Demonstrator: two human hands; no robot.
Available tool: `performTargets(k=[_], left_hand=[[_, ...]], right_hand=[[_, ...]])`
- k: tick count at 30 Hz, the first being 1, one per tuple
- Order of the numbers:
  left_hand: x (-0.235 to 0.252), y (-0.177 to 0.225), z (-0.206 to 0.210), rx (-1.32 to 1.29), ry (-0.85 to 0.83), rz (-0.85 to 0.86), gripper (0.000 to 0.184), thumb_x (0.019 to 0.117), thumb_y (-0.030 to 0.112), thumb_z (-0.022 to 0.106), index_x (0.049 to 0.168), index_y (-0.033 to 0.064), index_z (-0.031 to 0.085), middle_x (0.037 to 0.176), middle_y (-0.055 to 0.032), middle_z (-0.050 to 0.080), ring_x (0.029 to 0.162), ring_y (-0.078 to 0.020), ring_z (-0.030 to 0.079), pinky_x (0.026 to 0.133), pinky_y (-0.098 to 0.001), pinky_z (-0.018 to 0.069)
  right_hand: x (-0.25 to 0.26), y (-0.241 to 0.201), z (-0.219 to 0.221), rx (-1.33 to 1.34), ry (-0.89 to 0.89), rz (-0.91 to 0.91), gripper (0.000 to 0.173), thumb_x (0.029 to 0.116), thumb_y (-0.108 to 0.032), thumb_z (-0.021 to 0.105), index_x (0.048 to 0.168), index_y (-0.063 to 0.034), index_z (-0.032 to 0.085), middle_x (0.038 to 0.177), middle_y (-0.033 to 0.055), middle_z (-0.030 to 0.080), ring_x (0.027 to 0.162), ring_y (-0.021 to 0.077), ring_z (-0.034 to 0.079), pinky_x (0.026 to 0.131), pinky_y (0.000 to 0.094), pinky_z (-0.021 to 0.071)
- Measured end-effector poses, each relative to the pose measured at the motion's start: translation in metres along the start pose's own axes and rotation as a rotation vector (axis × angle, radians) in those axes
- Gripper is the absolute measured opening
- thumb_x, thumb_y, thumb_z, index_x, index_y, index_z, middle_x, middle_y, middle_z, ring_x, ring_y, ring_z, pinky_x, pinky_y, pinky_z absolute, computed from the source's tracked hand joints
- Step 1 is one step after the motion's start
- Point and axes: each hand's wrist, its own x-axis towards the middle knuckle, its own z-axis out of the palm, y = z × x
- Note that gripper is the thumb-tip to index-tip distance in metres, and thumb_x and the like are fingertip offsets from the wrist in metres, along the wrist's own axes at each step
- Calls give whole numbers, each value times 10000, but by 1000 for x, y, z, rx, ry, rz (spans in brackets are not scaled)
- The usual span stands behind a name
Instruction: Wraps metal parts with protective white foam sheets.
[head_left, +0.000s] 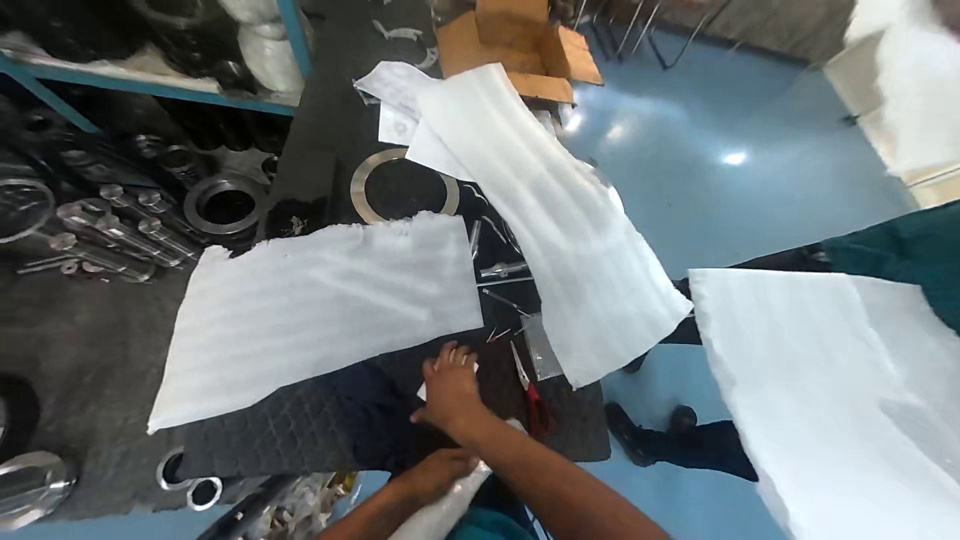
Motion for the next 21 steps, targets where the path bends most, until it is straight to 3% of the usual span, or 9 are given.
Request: performTargets(k=[2, 4, 8, 11, 14, 16, 19, 21], left_hand=[[-1, 1, 2, 12, 26, 11, 342, 1083, 261, 464, 1267, 27, 634, 1122, -114, 662, 973, -163, 636, 911, -403, 529], [-1, -1, 5, 46, 39, 16, 340, 1083, 264, 474, 1252, 22, 643, 1146, -125, 660, 1019, -172, 628, 943, -406, 513], [0, 1, 10, 184, 57, 0, 366, 1091, 291, 458, 1249, 27, 655, 1207, -165, 657, 1115, -239, 621, 1007, -468, 478], [4, 2, 11, 284, 64, -46, 416, 1091, 360, 446, 1260, 40, 650, 1231, -184, 654, 1161, -289, 616, 1024, -526, 464], [11, -5, 10, 302, 58, -84, 468, 1083, 417, 441, 1324, 63, 630, 1277, -196, 647, 1205, -324, 612, 1047, -567, 454], [9, -13, 7, 238, 74, -69, 483, 1086, 421, 431, 1381, 79, 602, 1299, -190, 646, 1213, -314, 618, 1060, -547, 461], [-6, -20, -1, 43, 226, 37, 443, 1090, 364, 459, 1363, 45, 600, 1262, -183, 654, 1158, -267, 636, 1033, -491, 489], [-23, -15, -14, -140, 353, 137, 442, 1091, 291, 468, 1461, 57, 531, 1335, -160, 637, 1168, -223, 646, 1025, -440, 514]], right_hand=[[19, -16, 10, -87, 6, 33, 904, 817, -254, 843, 1556, -26, 376, 1607, 397, 180, 1463, 620, 197, 1101, 822, 176], [28, -24, 11, -146, -16, 63, 778, 906, -181, 729, 1558, 7, 349, 1585, 409, 222, 1462, 611, 220, 1108, 823, 153], [25, -28, 1, -178, -133, 98, 709, 1008, -241, 593, 1556, 89, 287, 1558, 434, 254, 1457, 603, 250, 1119, 801, 168], [17, -29, -6, -234, -227, 111, 667, 1033, -260, 565, 1532, 113, 325, 1550, 437, 262, 1446, 599, 269, 1086, 807, 221], [13, -19, -20, -227, -219, 101, 717, 920, -427, 701, 1363, 110, 526, 1499, 408, 344, 1374, 571, 374, 1012, 764, 342], [2, -1, -44, -113, -165, 41, 726, 841, -564, 752, 1264, 16, 645, 1445, 352, 442, 1311, 528, 453, 956, 728, 404], [-53, 40, -90, 53, -55, -93, 651, 804, -507, 829, 1308, -124, 676, 1399, 285, 526, 1299, 490, 482, 1008, 712, 391], [-95, 80, -102, 168, 40, -118, 664, 765, -464, 863, 1338, -195, 664, 1388, 236, 540, 1282, 446, 504, 1025, 663, 425]])
